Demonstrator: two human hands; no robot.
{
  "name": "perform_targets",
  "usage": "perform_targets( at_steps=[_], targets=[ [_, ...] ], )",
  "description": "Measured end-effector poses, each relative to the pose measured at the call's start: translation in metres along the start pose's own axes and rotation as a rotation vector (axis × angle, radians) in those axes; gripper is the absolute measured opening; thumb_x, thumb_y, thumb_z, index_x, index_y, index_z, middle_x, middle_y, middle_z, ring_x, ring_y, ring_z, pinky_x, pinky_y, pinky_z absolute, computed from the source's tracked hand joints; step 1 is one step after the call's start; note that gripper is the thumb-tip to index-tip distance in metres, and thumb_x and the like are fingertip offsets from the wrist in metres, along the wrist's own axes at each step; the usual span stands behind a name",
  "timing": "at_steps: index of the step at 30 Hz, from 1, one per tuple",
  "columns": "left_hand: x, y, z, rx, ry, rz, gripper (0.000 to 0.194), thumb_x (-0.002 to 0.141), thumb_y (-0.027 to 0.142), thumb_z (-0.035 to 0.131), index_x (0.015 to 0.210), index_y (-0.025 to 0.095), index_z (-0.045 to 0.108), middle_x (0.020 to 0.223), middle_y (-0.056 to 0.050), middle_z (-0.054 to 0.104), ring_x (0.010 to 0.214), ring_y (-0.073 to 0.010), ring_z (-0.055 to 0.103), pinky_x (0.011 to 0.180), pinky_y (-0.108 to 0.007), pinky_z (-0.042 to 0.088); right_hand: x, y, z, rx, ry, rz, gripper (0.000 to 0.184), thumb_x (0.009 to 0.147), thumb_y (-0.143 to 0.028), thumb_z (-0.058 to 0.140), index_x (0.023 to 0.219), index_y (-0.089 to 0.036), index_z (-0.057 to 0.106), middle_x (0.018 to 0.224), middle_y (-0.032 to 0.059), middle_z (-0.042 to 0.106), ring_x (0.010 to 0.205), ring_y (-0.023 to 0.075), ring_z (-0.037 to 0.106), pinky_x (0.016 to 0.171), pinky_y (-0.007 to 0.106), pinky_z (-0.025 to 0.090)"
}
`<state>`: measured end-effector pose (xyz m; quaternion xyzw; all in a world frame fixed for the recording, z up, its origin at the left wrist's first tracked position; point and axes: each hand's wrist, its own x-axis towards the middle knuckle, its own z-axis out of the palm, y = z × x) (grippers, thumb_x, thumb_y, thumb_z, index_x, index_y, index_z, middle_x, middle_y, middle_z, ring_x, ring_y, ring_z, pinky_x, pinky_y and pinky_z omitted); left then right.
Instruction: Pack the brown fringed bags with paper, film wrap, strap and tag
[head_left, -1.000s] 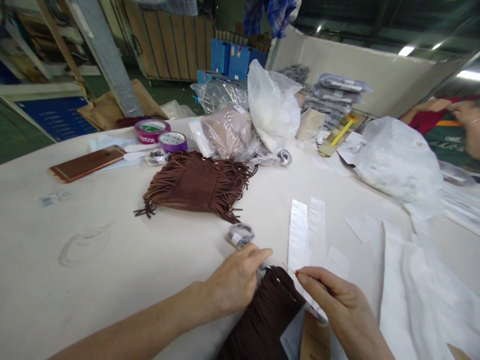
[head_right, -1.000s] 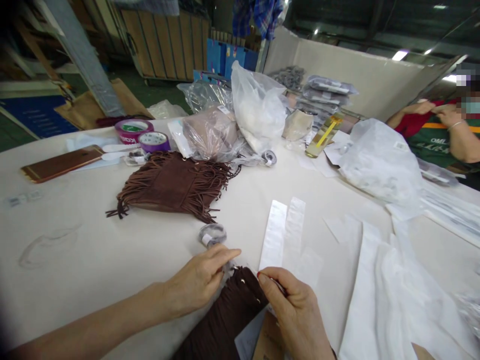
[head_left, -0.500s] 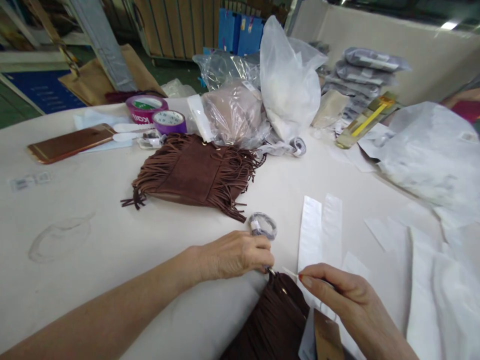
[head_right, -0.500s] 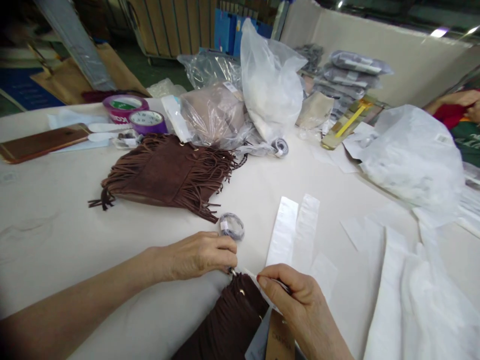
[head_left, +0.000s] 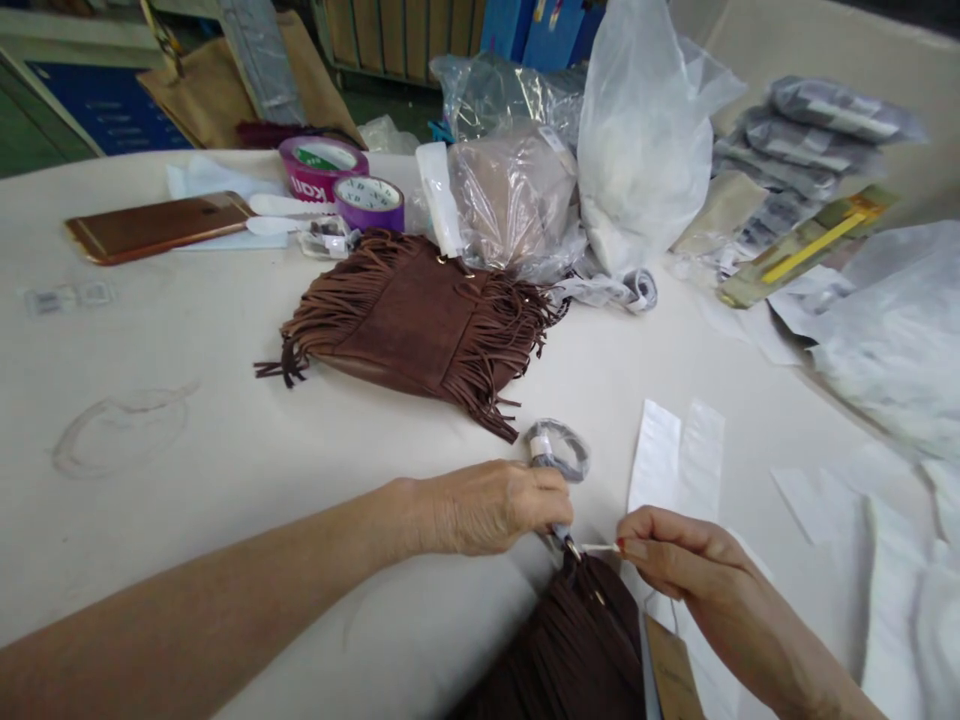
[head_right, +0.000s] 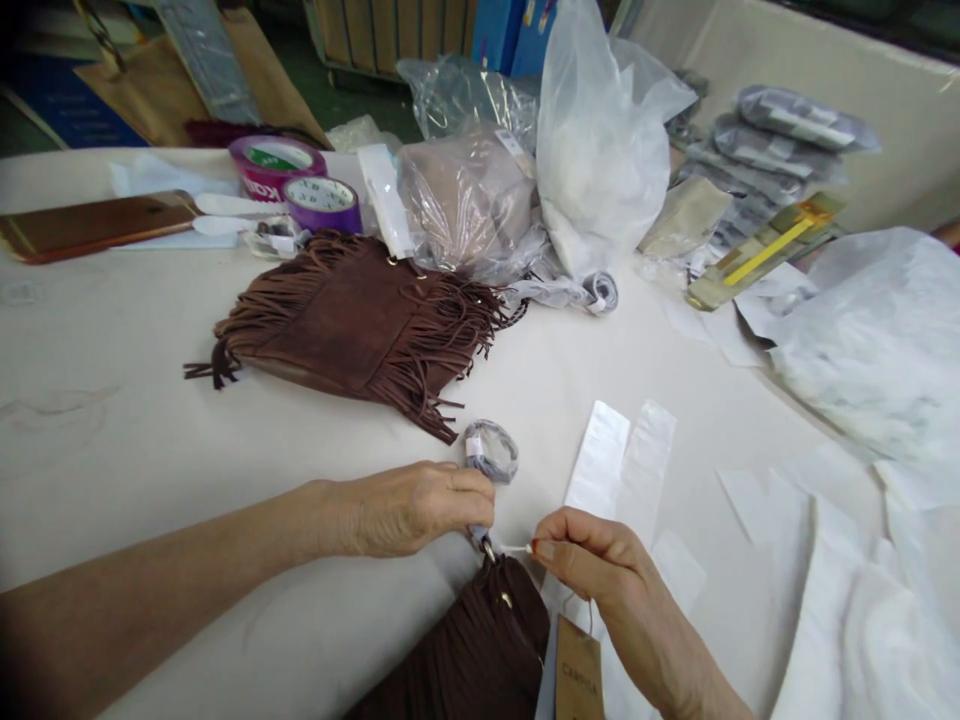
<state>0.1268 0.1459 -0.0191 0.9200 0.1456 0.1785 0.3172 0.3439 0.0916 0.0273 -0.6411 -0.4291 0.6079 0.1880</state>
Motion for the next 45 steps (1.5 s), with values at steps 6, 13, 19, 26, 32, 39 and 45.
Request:
perform_targets(
  at_steps=[6,13,19,26,32,39,45],
  targets=[
    [0.002,0.001,0.0,0.04,0.003,0.009,0.022,0.079,-0.004,0.04,0.085,0.014,0.052,0.088,-0.006,0.055,0.077,-0.0147,0.051,0.07,-0.02,0.04,0.009,-0.002,0.001,0.017,-0.085,0.037,0.023,0.071,-0.039,0.06,0.067,-0.016,0.063,0.053,-0.0042,0.042,0.051,0.0082,0.032,0.05,0.023,0.025],
    [0.003,0.0,0.002,0.079,0.023,0.032,0.022,0.078,-0.004,0.04,0.085,0.013,0.053,0.086,-0.006,0.055,0.076,-0.0143,0.05,0.069,-0.02,0.04,0.015,-0.003,0.004,0.01,-0.141,0.05,0.024,0.067,-0.039,0.061,0.062,-0.015,0.06,0.051,-0.0052,0.039,0.049,0.0074,0.028,0.049,0.023,0.022],
    [0.003,0.001,0.002,0.103,0.042,0.029,0.022,0.078,-0.004,0.04,0.085,0.013,0.052,0.087,-0.006,0.055,0.077,-0.0139,0.051,0.071,-0.019,0.041,0.018,-0.011,0.013,-0.029,-0.183,0.045,0.023,0.067,-0.038,0.06,0.064,-0.015,0.059,0.054,-0.0047,0.043,0.051,0.0074,0.03,0.052,0.023,0.024],
    [0.001,0.002,0.005,0.105,0.064,0.002,0.021,0.081,-0.001,0.038,0.089,0.013,0.052,0.091,-0.007,0.057,0.081,-0.0147,0.054,0.074,-0.021,0.044,0.018,-0.011,0.017,-0.164,-0.132,-0.028,0.025,0.065,-0.041,0.061,0.063,-0.016,0.063,0.056,-0.0029,0.048,0.055,0.0096,0.037,0.056,0.024,0.03],
    [-0.003,0.012,0.015,0.146,0.308,-0.062,0.017,0.082,0.006,0.037,0.094,0.011,0.046,0.107,-0.013,0.051,0.097,-0.018,0.05,0.081,-0.026,0.046,0.011,-0.015,0.013,-0.275,-0.179,-0.076,0.032,0.071,-0.046,0.055,0.069,-0.016,0.064,0.059,-0.0014,0.05,0.058,0.0115,0.04,0.056,0.025,0.032],
    [-0.005,0.023,0.015,0.297,0.3,-0.243,0.011,0.083,0.017,0.04,0.075,0.015,0.048,0.082,-0.006,0.051,0.071,-0.0162,0.049,0.065,-0.028,0.045,0.004,-0.014,0.023,-0.457,-0.12,-0.121,0.037,0.075,-0.051,0.049,0.066,-0.016,0.058,0.055,-0.003,0.042,0.053,0.01,0.035,0.049,0.023,0.027],
    [-0.007,0.046,0.024,0.215,0.166,-0.394,0.009,0.076,0.017,0.047,0.069,0.015,0.052,0.074,-0.004,0.052,0.066,-0.0162,0.049,0.062,-0.03,0.041,0.004,-0.004,0.03,-0.389,-0.05,-0.121,0.035,0.073,-0.05,0.049,0.064,-0.016,0.055,0.053,-0.0044,0.036,0.051,0.009,0.03,0.047,0.023,0.024]
  ],
)
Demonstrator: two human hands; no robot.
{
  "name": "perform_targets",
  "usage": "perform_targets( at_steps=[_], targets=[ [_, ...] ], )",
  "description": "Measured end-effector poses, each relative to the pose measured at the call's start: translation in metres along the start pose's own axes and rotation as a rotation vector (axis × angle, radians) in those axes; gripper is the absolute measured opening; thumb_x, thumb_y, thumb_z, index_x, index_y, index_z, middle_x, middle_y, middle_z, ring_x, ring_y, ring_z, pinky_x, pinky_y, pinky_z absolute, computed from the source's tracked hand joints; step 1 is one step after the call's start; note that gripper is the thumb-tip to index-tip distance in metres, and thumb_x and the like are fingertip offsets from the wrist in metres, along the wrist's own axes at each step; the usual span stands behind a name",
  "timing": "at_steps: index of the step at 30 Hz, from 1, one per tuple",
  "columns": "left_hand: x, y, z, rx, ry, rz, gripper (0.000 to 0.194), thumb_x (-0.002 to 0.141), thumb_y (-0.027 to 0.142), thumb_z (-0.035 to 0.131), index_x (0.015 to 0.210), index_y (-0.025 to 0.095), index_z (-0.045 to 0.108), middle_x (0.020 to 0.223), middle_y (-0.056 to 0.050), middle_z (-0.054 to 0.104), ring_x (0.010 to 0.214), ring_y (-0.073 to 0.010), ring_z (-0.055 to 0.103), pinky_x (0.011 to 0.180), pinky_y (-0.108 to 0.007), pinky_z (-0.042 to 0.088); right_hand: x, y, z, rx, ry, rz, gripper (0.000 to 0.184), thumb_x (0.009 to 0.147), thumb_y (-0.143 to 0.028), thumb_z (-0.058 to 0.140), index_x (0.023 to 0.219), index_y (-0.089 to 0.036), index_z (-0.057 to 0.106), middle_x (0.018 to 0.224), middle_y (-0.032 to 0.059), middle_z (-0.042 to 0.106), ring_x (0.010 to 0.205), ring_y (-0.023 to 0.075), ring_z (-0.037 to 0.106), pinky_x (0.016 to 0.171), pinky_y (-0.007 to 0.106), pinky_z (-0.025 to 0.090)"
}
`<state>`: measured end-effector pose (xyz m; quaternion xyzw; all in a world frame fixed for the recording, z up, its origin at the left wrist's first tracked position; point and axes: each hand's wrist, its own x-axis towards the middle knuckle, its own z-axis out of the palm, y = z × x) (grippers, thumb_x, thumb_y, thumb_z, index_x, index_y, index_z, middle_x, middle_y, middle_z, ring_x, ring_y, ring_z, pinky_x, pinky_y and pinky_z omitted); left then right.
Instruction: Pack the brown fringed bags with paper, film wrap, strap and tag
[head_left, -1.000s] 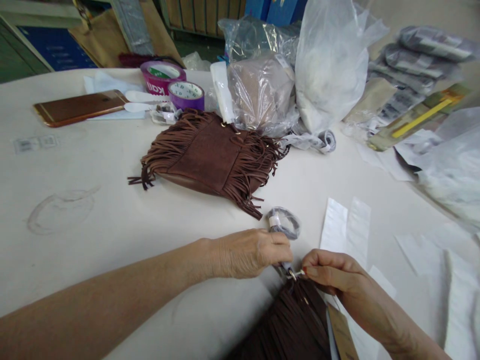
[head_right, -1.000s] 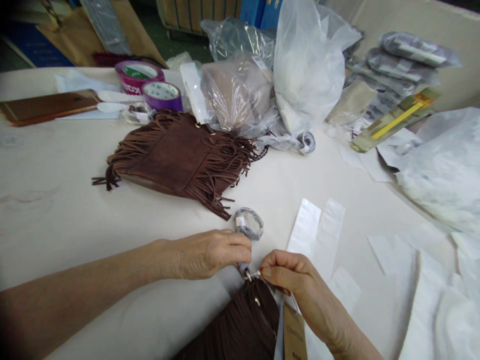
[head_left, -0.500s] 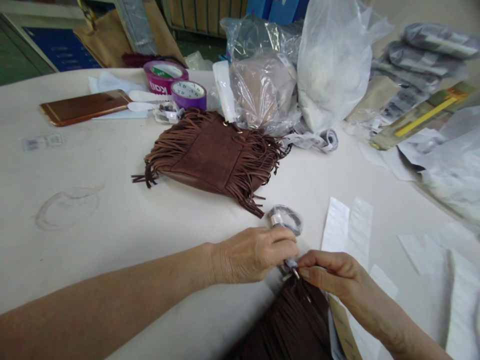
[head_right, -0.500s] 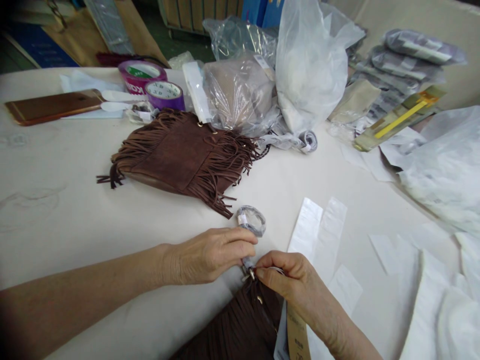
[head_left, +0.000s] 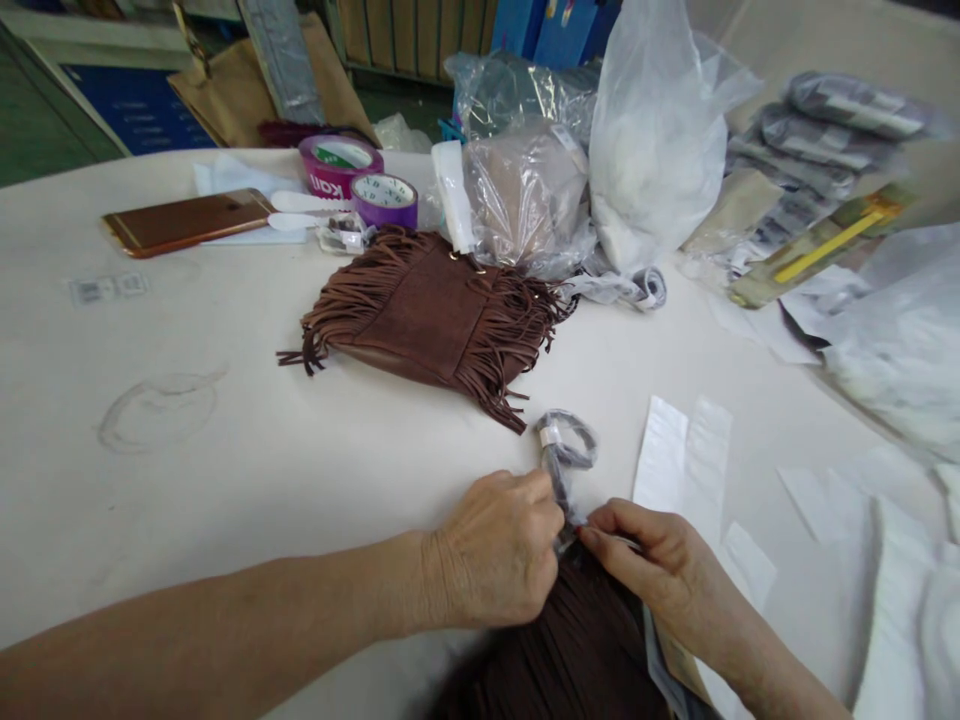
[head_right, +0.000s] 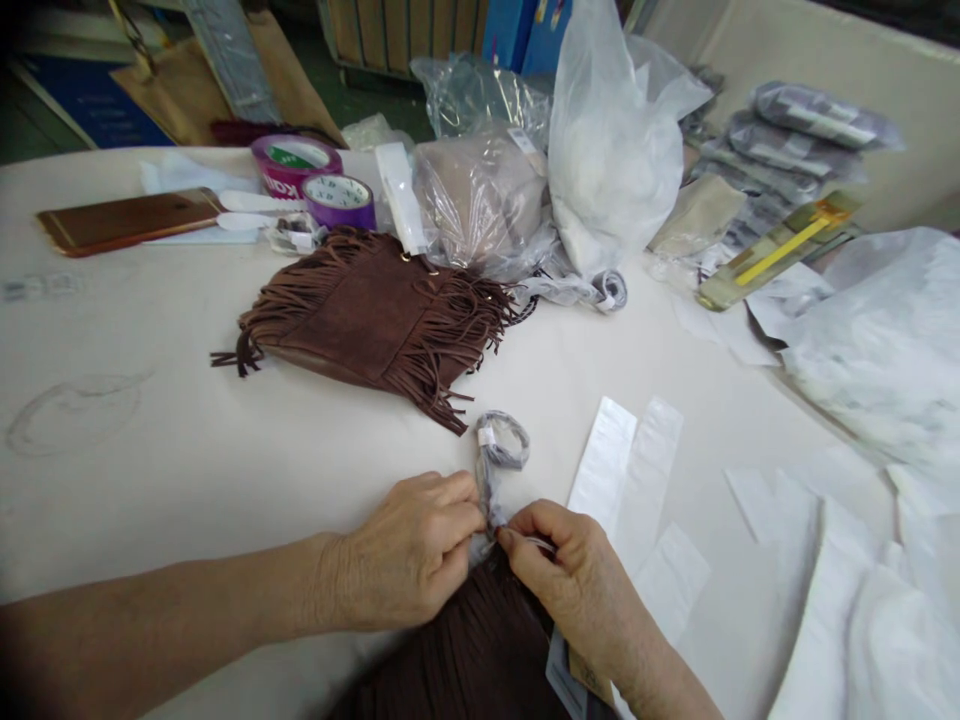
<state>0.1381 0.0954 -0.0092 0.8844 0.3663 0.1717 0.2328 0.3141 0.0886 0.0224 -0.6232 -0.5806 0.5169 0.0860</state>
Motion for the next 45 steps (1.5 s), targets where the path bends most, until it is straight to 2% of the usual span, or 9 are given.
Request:
perform_targets(
  at_steps=[5,16,20,23,27,30,33,38,45],
  targets=[
    [0.002,0.013,0.005,-0.007,-0.01,-0.125,0.024,0.085,0.022,0.041,0.068,0.016,0.057,0.07,-0.003,0.055,0.067,-0.0184,0.053,0.063,-0.034,0.04,-0.002,0.003,0.003,0.085,0.034,0.007,0.038,0.071,-0.053,0.05,0.064,-0.015,0.055,0.055,-0.0038,0.038,0.054,0.0097,0.032,0.049,0.024,0.028],
    [0.008,0.023,0.007,-0.058,-0.118,-0.288,0.018,0.078,0.013,0.042,0.071,0.014,0.058,0.071,-0.006,0.063,0.063,-0.0206,0.059,0.07,-0.041,0.041,-0.005,0.006,0.005,0.044,0.084,-0.018,0.038,0.074,-0.051,0.05,0.065,-0.015,0.057,0.056,-0.0028,0.044,0.055,0.0104,0.038,0.05,0.023,0.032],
    [0.006,0.022,0.01,-0.077,-0.055,-0.264,0.016,0.076,0.012,0.041,0.071,0.014,0.055,0.069,-0.005,0.061,0.061,-0.0188,0.057,0.07,-0.039,0.04,-0.005,0.005,0.005,0.011,0.087,-0.031,0.035,0.078,-0.048,0.048,0.068,-0.016,0.058,0.056,-0.003,0.045,0.054,0.0103,0.04,0.049,0.022,0.032],
    [0.007,0.019,0.01,-0.127,-0.015,-0.269,0.012,0.072,0.012,0.042,0.066,0.015,0.052,0.067,-0.003,0.06,0.061,-0.0169,0.055,0.068,-0.036,0.039,-0.006,0.0,0.005,-0.128,0.132,-0.122,0.03,0.081,-0.042,0.045,0.068,-0.018,0.057,0.061,-0.0011,0.052,0.059,0.0126,0.048,0.053,0.024,0.037],
    [0.008,0.015,0.005,-0.23,-0.054,-0.261,0.008,0.065,0.011,0.044,0.06,0.015,0.05,0.062,0.001,0.057,0.058,-0.0131,0.05,0.067,-0.031,0.037,-0.007,-0.002,0.006,-0.313,0.176,-0.243,0.027,0.085,-0.036,0.039,0.072,-0.019,0.056,0.069,0.0011,0.055,0.065,0.0145,0.054,0.061,0.027,0.041],
    [0.008,0.011,-0.005,-0.338,-0.141,-0.227,0.007,0.059,0.009,0.047,0.055,0.014,0.048,0.054,0.004,0.052,0.052,-0.0093,0.044,0.071,-0.029,0.035,-0.006,0.001,0.006,-0.355,0.184,-0.231,0.028,0.087,-0.036,0.036,0.074,-0.02,0.056,0.07,0.001,0.055,0.065,0.0143,0.055,0.061,0.027,0.041],
    [0.009,0.007,-0.016,-0.468,-0.203,-0.295,0.006,0.058,0.01,0.05,0.053,0.015,0.051,0.049,0.006,0.046,0.049,-0.0077,0.04,0.065,-0.025,0.035,-0.008,0.004,0.005,-0.328,0.184,-0.233,0.027,0.088,-0.037,0.038,0.079,-0.021,0.058,0.072,0.0008,0.057,0.066,0.0141,0.056,0.062,0.026,0.043],
    [0.01,-0.004,-0.025,-0.744,-0.262,-0.356,0.005,0.058,0.011,0.051,0.057,0.014,0.055,0.049,0.006,0.045,0.049,-0.0076,0.041,0.046,-0.017,0.027,-0.016,0.002,0.005,-0.325,0.417,-0.452,0.016,0.085,-0.029,0.047,0.091,-0.021,0.06,0.09,0.0049,0.057,0.081,0.0155,0.057,0.069,0.025,0.046],
    [0.01,-0.011,-0.027,-0.961,-0.214,-0.373,0.005,0.056,0.012,0.049,0.056,0.012,0.053,0.048,0.006,0.042,0.045,-0.0057,0.035,0.042,-0.016,0.024,-0.015,-0.009,0.011,-0.388,0.298,-0.566,0.019,0.084,-0.016,0.043,0.091,-0.021,0.06,0.085,0.0055,0.054,0.078,0.015,0.055,0.066,0.026,0.047]
  ],
)
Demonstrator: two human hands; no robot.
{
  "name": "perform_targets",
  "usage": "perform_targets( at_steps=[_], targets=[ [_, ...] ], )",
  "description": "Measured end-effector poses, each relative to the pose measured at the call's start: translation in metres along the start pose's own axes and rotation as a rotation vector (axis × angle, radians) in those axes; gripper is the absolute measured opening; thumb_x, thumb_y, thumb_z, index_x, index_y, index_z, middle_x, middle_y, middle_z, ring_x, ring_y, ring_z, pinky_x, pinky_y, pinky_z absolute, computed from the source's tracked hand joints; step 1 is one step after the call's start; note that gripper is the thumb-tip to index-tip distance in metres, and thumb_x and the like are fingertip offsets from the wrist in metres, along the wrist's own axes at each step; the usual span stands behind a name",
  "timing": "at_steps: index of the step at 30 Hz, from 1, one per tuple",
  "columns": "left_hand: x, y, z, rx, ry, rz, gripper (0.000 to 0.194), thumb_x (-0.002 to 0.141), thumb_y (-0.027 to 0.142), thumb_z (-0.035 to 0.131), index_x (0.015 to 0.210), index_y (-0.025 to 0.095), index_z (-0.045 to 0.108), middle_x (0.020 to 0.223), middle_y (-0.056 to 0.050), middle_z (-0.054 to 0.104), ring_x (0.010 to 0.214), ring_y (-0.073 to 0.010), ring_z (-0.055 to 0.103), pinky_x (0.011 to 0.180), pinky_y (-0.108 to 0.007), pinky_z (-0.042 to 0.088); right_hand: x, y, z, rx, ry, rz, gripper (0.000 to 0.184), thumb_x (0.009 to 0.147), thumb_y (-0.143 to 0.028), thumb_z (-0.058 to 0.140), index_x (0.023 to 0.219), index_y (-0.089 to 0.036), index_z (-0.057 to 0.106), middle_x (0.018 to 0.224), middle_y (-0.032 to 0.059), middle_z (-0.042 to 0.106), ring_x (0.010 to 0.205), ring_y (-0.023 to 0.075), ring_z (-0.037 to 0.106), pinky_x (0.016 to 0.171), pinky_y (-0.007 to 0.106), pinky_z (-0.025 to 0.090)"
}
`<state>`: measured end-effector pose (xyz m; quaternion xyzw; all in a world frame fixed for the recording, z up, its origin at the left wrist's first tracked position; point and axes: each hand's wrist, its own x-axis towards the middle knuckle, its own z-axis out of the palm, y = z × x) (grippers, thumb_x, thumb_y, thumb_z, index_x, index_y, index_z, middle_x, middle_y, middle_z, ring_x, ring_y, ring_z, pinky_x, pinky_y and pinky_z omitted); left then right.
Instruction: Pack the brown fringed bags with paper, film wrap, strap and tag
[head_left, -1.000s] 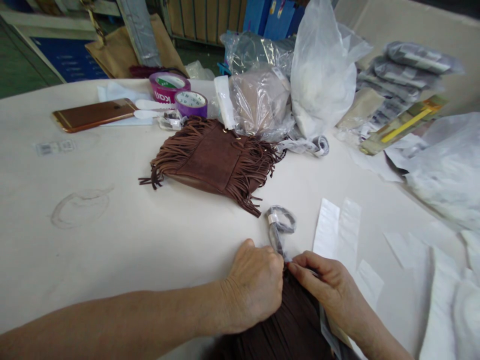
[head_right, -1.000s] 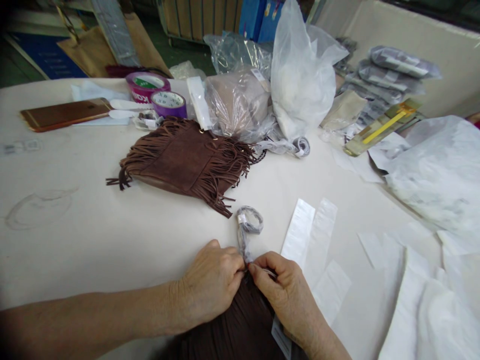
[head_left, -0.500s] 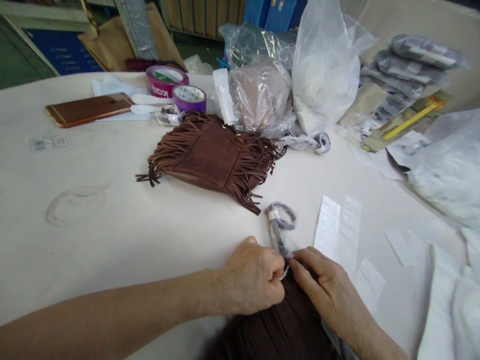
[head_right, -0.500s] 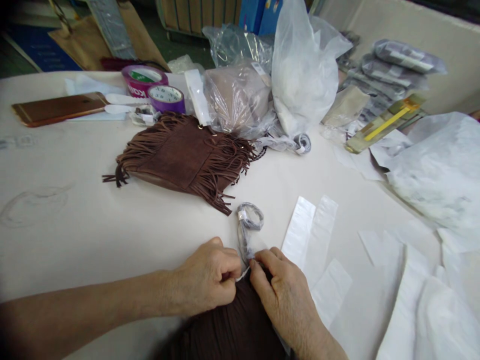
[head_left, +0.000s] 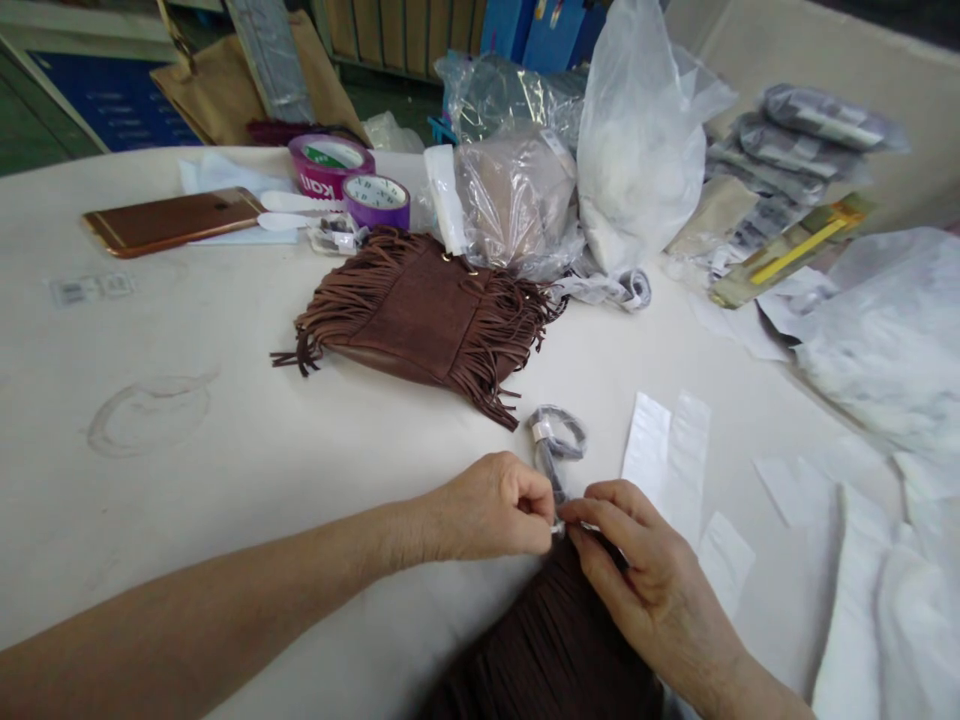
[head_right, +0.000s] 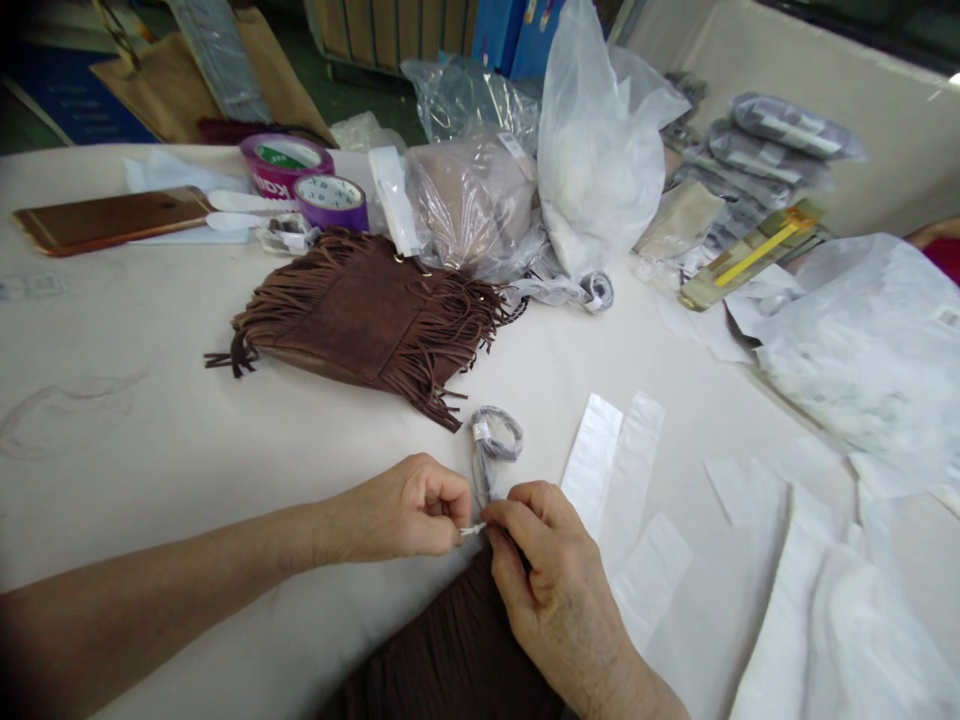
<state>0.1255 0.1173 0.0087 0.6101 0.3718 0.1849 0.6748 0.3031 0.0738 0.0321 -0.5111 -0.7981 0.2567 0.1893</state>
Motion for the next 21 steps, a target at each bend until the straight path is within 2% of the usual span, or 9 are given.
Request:
perform_targets(
  at_steps=[5,13,18,21],
  targets=[
    [0.0007,-0.0001,-0.0033,-0.046,-0.003,-0.012,0.006,0.056,0.014,0.05,0.058,0.012,0.055,0.048,0.006,0.042,0.046,-0.0057,0.034,0.042,-0.016,0.023,0.0033,0.0006,0.0015,-0.01,-0.029,0.003,0.014,0.083,-0.017,0.043,0.083,-0.019,0.058,0.083,0.0052,0.054,0.077,0.0148,0.055,0.067,0.026,0.047],
    [0.0016,-0.0012,-0.0062,-0.071,-0.012,-0.011,0.006,0.056,0.013,0.049,0.057,0.012,0.055,0.048,0.006,0.042,0.045,-0.0052,0.033,0.042,-0.016,0.022,0.0039,0.0042,0.0039,0.021,-0.048,0.044,0.011,0.082,-0.016,0.045,0.081,-0.019,0.055,0.082,0.0042,0.053,0.076,0.0144,0.054,0.068,0.027,0.046],
    [0.0015,0.001,-0.0084,-0.029,-0.004,0.001,0.005,0.058,0.013,0.05,0.056,0.012,0.054,0.047,0.006,0.04,0.046,-0.0053,0.032,0.042,-0.016,0.022,0.0056,0.002,0.0035,0.032,-0.02,0.047,0.012,0.081,-0.016,0.044,0.076,-0.019,0.055,0.079,0.0033,0.053,0.072,0.0139,0.053,0.064,0.026,0.044],
    [0.002,-0.0006,-0.009,0.051,0.045,0.035,0.001,0.058,0.012,0.052,0.058,0.012,0.053,0.05,0.006,0.042,0.047,-0.0055,0.035,0.043,-0.016,0.025,0.0063,-0.0006,0.0017,0.08,-0.01,0.097,0.014,0.081,-0.018,0.044,0.073,-0.019,0.055,0.075,0.0021,0.053,0.068,0.0131,0.053,0.061,0.025,0.043]
  ],
)
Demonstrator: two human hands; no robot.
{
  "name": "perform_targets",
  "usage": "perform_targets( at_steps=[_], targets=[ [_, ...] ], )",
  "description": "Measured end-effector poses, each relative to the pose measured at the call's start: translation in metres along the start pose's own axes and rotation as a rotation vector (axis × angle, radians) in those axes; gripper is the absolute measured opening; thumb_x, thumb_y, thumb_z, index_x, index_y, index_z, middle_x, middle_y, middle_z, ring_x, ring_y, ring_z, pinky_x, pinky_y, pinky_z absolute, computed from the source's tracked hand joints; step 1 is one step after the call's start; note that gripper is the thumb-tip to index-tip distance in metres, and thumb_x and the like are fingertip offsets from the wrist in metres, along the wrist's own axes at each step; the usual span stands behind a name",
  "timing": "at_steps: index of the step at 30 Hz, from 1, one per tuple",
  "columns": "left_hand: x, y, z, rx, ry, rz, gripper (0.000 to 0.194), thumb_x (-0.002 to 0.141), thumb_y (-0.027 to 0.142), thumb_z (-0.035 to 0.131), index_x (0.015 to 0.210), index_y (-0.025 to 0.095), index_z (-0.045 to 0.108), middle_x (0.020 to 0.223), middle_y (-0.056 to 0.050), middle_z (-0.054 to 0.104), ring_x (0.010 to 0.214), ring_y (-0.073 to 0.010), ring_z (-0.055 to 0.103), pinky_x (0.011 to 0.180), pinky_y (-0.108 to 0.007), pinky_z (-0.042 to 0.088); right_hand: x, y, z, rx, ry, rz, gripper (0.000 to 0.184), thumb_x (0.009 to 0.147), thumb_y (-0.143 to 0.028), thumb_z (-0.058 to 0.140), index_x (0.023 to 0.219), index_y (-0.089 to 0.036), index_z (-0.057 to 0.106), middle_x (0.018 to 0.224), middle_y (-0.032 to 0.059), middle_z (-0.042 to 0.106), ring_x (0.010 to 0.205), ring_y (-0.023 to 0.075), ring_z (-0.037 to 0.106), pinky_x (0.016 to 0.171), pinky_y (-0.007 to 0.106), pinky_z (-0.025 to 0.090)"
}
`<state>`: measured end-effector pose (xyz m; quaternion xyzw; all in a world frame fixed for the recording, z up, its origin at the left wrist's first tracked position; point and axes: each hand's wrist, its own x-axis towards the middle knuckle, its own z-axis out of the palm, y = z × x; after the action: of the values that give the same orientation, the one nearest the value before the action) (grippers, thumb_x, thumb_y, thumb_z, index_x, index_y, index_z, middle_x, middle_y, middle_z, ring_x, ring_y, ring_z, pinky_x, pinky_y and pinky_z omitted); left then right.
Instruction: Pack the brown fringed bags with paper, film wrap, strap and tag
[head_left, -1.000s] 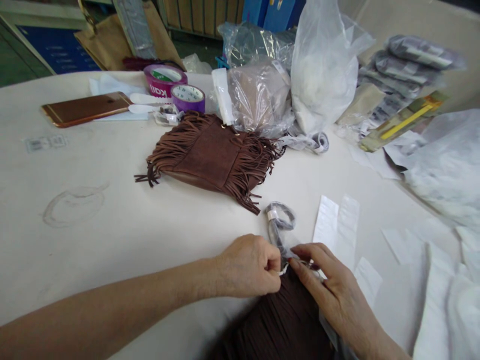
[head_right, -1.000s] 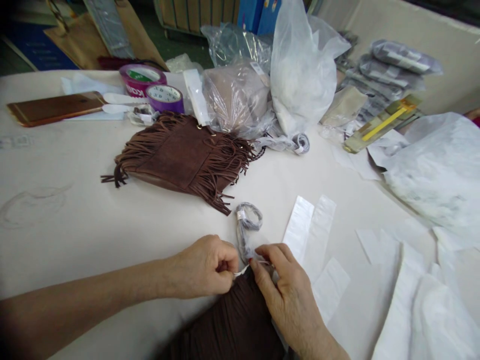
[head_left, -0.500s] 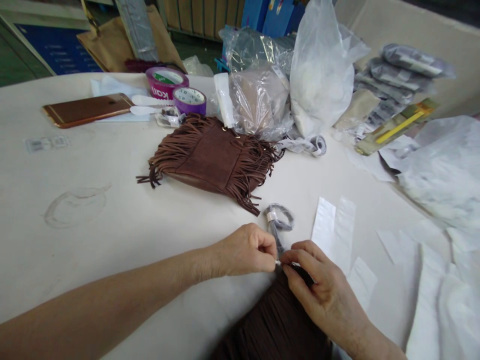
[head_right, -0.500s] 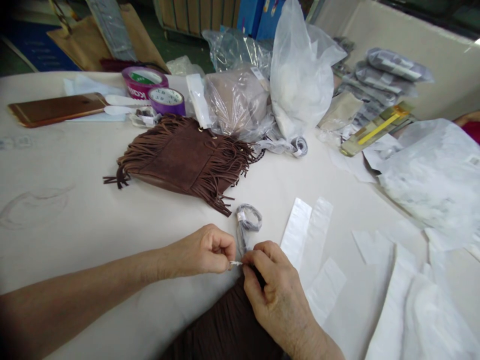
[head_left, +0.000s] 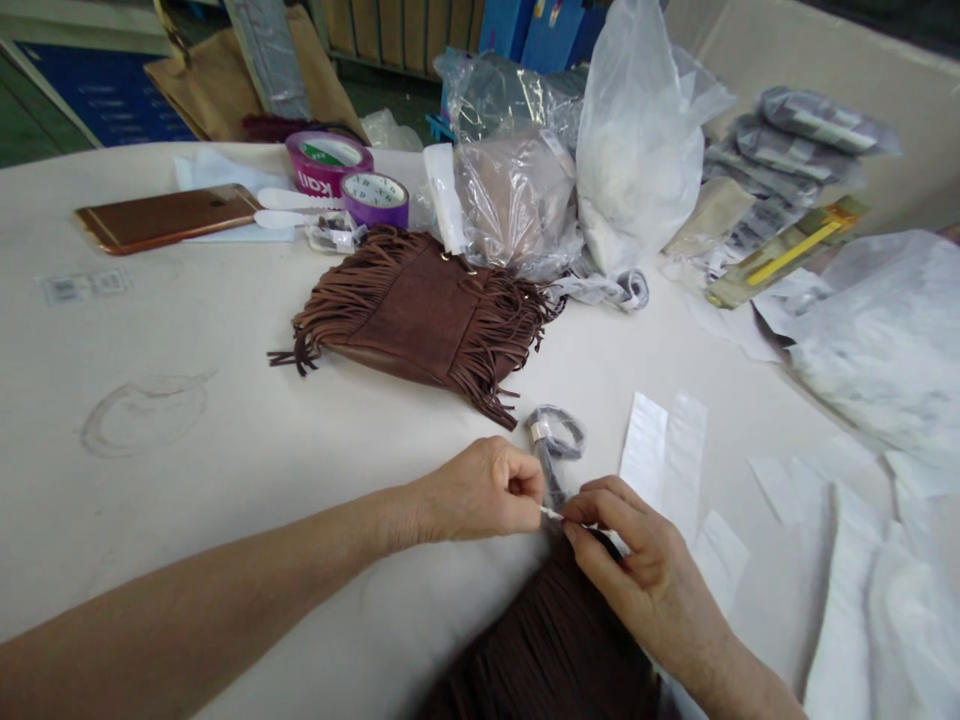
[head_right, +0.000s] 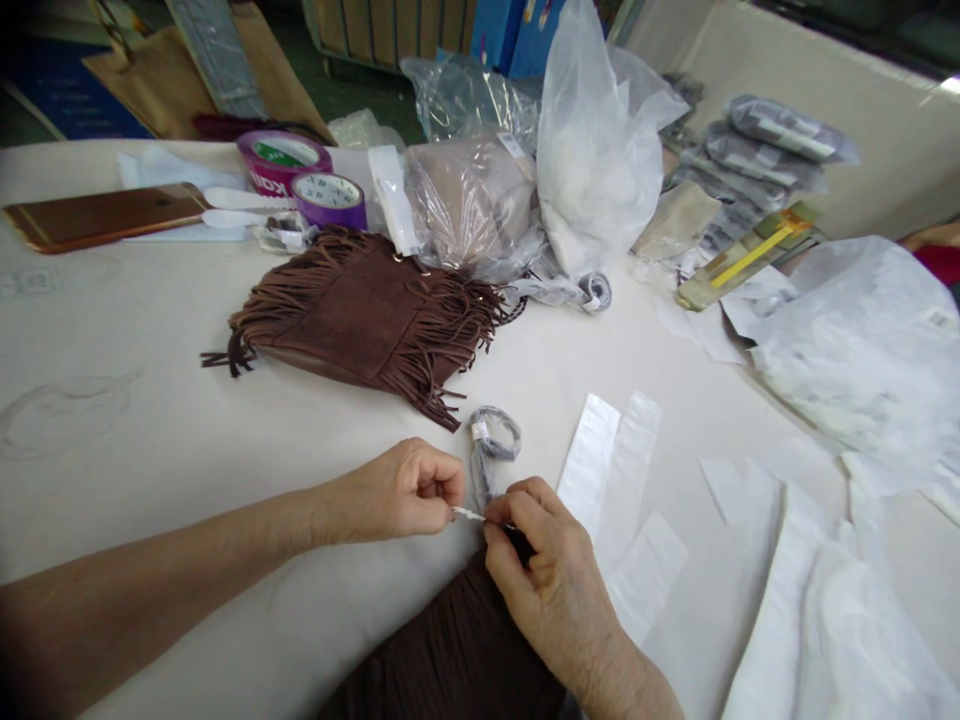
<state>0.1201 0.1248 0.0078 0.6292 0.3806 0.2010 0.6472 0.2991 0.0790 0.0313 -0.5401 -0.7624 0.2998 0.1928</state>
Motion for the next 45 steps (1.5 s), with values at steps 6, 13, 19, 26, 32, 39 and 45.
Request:
perform_targets(
  at_steps=[6,13,19,26,32,39,45],
  targets=[
    [0.0,-0.005,0.011,-0.026,0.017,0.083,0.03,0.057,0.014,0.068,0.086,0.012,0.059,0.066,0.005,0.053,0.05,-0.0048,0.04,0.046,-0.015,0.031,0.001,-0.004,-0.003,0.109,0.017,0.125,0.014,0.078,-0.021,0.047,0.068,-0.02,0.057,0.069,-0.0004,0.055,0.064,0.0117,0.052,0.06,0.023,0.041],
    [-0.001,-0.004,0.016,-0.144,0.023,0.052,0.033,0.065,0.041,0.068,0.077,0.011,0.061,0.057,0.004,0.048,0.051,-0.0068,0.04,0.047,-0.018,0.03,0.004,-0.007,-0.003,0.144,0.053,0.13,0.015,0.075,-0.024,0.048,0.064,-0.019,0.056,0.063,-0.0009,0.054,0.059,0.0115,0.05,0.056,0.022,0.041],
    [0.002,-0.009,0.022,-0.212,0.077,0.014,0.024,0.066,0.031,0.067,0.075,0.01,0.062,0.059,0.002,0.053,0.055,-0.0089,0.045,0.051,-0.018,0.033,0.003,-0.002,-0.002,0.104,0.022,0.127,0.014,0.077,-0.025,0.048,0.068,-0.019,0.058,0.067,-0.0003,0.056,0.062,0.0117,0.052,0.058,0.022,0.041],
    [0.004,-0.008,0.022,0.015,0.145,0.059,0.008,0.07,0.016,0.059,0.064,0.011,0.063,0.055,0.003,0.053,0.053,-0.0074,0.044,0.05,-0.017,0.031,0.003,-0.003,-0.002,0.046,0.036,0.122,0.015,0.078,-0.026,0.046,0.067,-0.02,0.055,0.064,-0.0016,0.054,0.059,0.0108,0.05,0.056,0.022,0.041],
    [0.004,-0.007,0.017,-0.284,-0.01,-0.061,0.015,0.064,0.027,0.06,0.063,0.012,0.058,0.047,0.005,0.043,0.043,-0.0072,0.038,0.042,-0.018,0.029,-0.002,0.003,-0.015,0.033,-0.007,0.18,0.018,0.081,-0.032,0.043,0.077,-0.02,0.056,0.072,0.0011,0.059,0.068,0.0141,0.055,0.06,0.024,0.043],
    [0.002,-0.005,0.018,-0.473,0.045,-0.129,0.014,0.054,0.023,0.062,0.057,0.011,0.058,0.043,0.003,0.046,0.04,-0.0073,0.038,0.041,-0.019,0.028,-0.02,0.02,-0.033,0.056,-0.128,0.53,0.042,0.075,-0.045,0.042,0.106,-0.021,0.057,0.098,0.0081,0.064,0.085,0.0233,0.06,0.058,0.03,0.048],
    [0.003,-0.004,0.019,-0.533,0.027,-0.153,0.016,0.051,0.025,0.063,0.056,0.01,0.058,0.047,0.0,0.051,0.041,-0.0077,0.04,0.041,-0.02,0.03,-0.028,0.032,-0.033,-0.045,-0.009,0.538,0.041,0.073,-0.049,0.042,0.097,-0.022,0.058,0.107,0.0079,0.061,0.094,0.0236,0.057,0.069,0.033,0.047]
  ],
)
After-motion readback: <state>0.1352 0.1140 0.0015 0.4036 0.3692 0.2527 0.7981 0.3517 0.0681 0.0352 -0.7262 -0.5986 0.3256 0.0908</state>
